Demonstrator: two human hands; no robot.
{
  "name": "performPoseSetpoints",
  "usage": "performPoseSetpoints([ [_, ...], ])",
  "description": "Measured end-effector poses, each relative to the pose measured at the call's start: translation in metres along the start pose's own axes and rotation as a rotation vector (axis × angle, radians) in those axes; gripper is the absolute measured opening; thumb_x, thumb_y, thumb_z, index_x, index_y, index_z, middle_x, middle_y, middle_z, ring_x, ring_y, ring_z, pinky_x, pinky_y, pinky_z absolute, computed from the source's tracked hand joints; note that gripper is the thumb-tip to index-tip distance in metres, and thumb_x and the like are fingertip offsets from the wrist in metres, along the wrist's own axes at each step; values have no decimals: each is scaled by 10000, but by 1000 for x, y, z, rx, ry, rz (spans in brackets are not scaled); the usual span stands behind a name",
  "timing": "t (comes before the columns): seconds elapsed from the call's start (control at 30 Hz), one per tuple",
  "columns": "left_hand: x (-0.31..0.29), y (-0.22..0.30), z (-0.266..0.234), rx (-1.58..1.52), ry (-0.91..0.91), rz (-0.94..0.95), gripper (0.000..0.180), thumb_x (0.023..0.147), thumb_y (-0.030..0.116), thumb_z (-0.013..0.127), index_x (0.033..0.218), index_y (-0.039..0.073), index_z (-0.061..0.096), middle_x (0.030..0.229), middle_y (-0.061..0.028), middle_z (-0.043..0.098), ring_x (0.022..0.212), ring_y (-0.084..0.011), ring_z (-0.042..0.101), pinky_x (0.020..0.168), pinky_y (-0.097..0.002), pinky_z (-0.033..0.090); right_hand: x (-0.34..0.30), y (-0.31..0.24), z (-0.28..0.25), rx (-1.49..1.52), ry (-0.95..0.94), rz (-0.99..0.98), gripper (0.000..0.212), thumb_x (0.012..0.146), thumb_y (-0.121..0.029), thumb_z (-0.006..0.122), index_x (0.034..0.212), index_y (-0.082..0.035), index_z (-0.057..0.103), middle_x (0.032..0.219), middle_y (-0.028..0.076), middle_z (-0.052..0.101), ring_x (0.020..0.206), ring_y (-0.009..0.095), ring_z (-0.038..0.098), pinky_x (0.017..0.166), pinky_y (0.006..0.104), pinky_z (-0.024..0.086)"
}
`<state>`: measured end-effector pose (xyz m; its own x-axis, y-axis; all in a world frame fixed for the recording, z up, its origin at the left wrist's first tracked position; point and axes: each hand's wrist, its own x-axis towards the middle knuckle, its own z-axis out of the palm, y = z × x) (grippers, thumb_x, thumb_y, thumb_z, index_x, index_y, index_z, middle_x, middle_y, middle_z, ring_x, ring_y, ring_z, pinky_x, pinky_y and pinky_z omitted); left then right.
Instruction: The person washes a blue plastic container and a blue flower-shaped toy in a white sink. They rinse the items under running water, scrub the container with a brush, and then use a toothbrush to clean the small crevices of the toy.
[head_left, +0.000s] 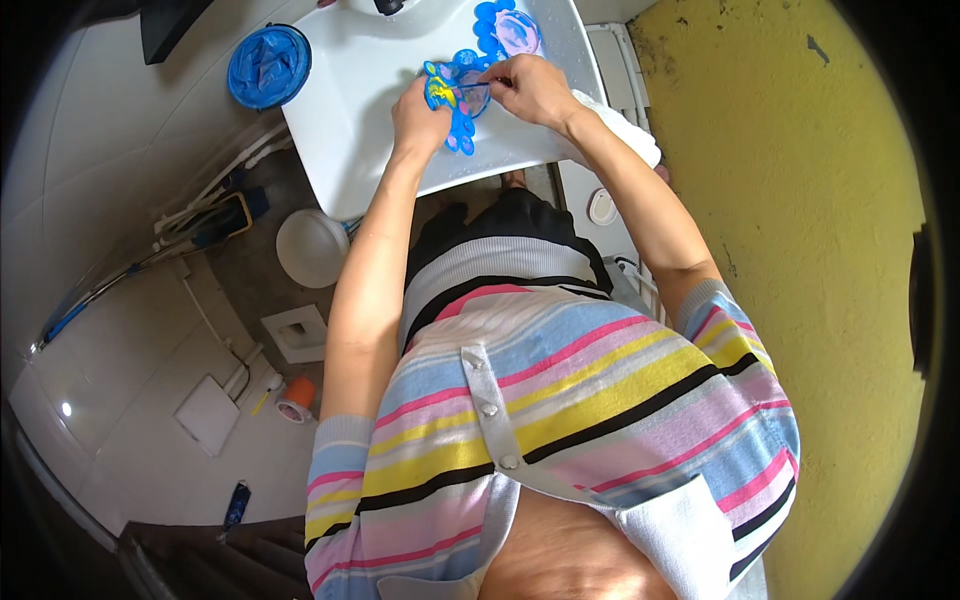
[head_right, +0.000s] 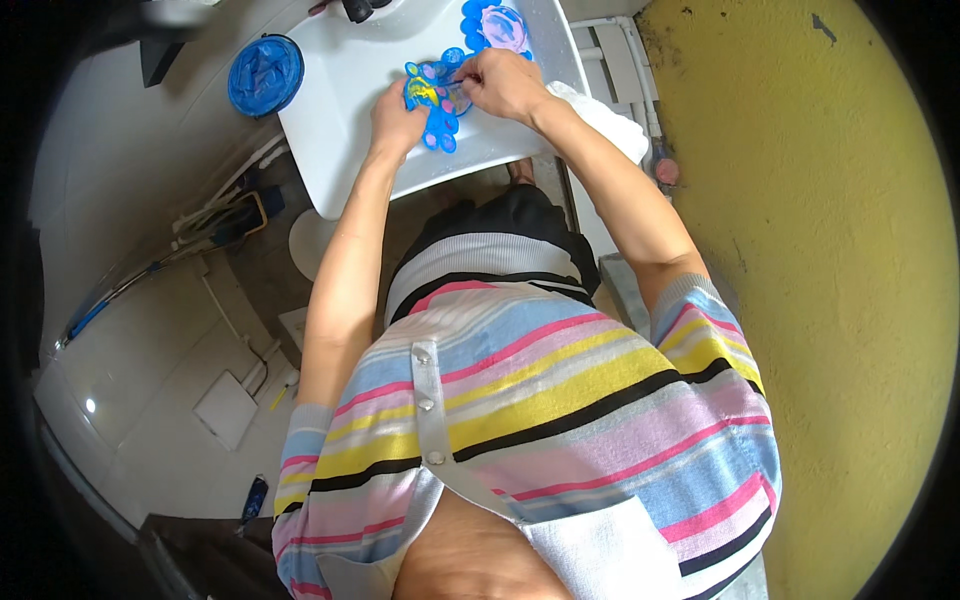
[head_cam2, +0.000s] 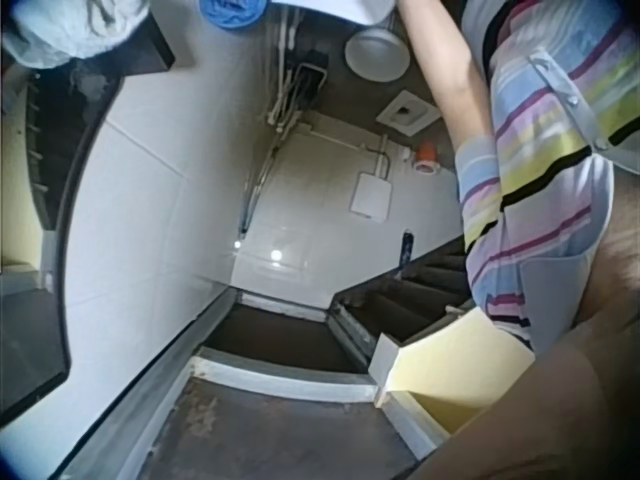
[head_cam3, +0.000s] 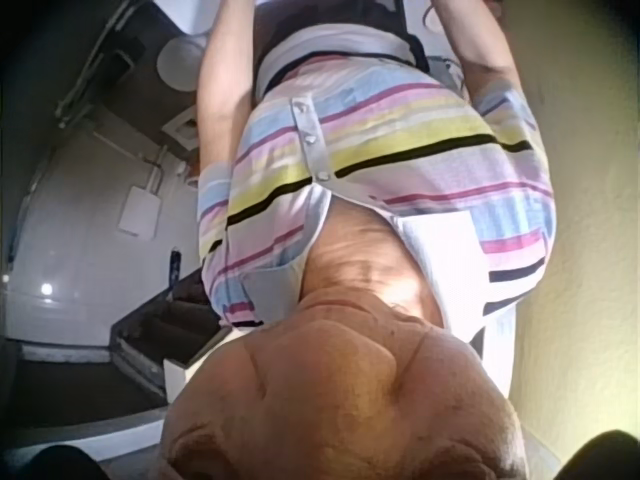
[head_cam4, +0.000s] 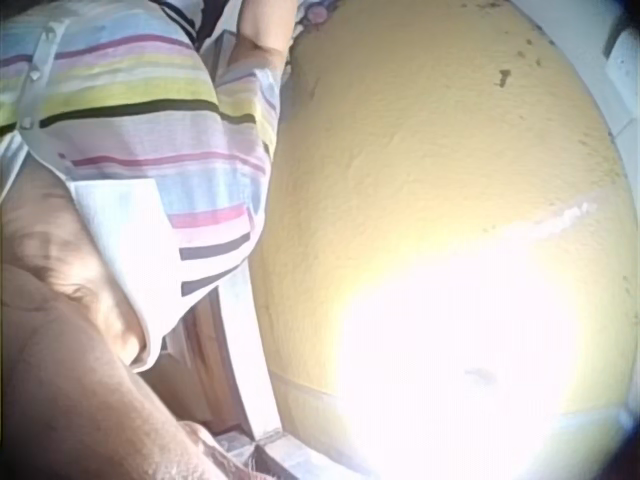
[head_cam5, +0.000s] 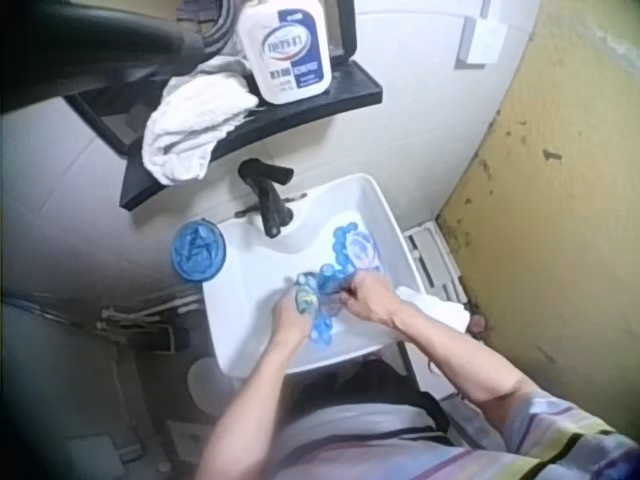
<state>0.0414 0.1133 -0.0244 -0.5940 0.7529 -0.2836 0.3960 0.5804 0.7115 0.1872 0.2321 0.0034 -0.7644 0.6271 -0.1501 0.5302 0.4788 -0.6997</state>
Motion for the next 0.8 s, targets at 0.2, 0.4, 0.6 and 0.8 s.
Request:
performPoseSetpoints([
  [0.2,7,-1,2,80,-42,33,429,726,53,617,1154,38,600,989,-197,671,949,-364,639,848,-406,501,-6,7,7,-35,23,21,237,809,-205,573,975,-129,726,862,108,701,810,298,663,742,388,527],
  [0.4,9,-7,5,-167,-40,-82,394,732,29,606,1125,33,626,950,-145,687,869,-278,668,780,-357,516,-27,-11,12,93,122,-75,246,823,-179,568,1011,-135,720,737,131,670,666,292,647,650,364,515],
  [0.6,13,-6,-4,-364,-133,-273,330,771,-43,564,1096,-23,618,933,-94,660,778,-157,635,646,-300,507,-39,3,30,71,84,48,259,814,-218,559,1012,-164,717,783,122,676,735,326,643,675,415,516],
  [0.8,11,3,-7,-403,-114,-315,331,767,-58,570,1091,-21,631,935,-108,665,761,-173,649,619,-325,542,-49,-9,36,225,110,11,245,821,-218,556,992,-167,724,766,140,670,698,335,642,647,425,517],
])
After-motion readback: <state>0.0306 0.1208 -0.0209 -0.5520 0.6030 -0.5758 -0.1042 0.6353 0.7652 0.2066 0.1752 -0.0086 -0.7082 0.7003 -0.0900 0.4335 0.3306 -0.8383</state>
